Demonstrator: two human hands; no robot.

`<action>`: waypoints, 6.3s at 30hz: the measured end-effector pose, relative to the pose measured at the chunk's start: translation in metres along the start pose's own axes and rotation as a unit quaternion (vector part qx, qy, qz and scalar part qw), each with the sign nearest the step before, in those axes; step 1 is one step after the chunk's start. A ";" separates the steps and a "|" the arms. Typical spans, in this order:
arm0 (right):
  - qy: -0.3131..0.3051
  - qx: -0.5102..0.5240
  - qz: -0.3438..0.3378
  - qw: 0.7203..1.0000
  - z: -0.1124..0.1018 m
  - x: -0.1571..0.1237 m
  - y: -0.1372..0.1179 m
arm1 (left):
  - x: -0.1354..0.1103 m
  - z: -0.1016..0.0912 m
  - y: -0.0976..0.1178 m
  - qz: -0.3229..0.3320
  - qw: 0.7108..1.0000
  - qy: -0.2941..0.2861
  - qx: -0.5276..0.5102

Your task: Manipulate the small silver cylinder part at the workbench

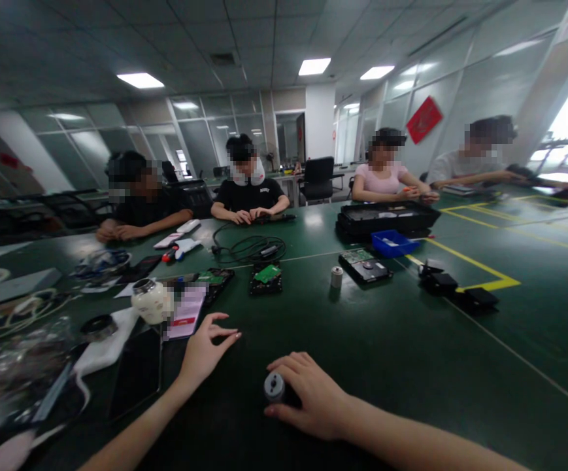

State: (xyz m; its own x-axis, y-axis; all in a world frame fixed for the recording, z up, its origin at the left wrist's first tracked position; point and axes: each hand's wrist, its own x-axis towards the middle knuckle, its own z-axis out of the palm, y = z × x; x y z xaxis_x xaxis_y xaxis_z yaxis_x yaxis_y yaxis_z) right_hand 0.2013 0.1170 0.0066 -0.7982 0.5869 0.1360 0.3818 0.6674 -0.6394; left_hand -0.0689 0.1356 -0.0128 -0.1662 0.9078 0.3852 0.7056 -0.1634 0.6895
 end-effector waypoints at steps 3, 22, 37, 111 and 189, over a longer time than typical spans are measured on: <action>0.003 -0.003 -0.004 1.000 0.001 0.000 0.001 | -0.004 -0.004 0.025 0.022 0.999 -0.015 -0.033; 0.030 -0.023 -0.031 0.999 0.008 0.002 0.006 | -0.045 0.003 0.083 0.101 0.971 -0.162 -0.143; 0.027 -0.019 -0.039 0.999 0.006 0.001 0.005 | -0.047 0.005 0.087 0.090 0.973 -0.175 -0.117; 0.009 -0.003 -0.023 1.000 -0.001 0.000 -0.001 | -0.002 0.000 -0.011 -0.010 1.000 0.018 -0.003; 0.039 -0.030 -0.056 0.997 0.009 -0.001 0.009 | -0.050 -0.006 0.087 0.144 0.948 -0.227 -0.169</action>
State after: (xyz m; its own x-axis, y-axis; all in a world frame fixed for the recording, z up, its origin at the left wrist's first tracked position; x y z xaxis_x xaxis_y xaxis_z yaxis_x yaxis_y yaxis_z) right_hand 0.2014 0.1185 -0.0056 -0.7996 0.5396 0.2635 0.3220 0.7557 -0.5703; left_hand -0.0035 0.0737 0.0314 0.3676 0.8674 0.3355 0.4034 -0.4738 0.7828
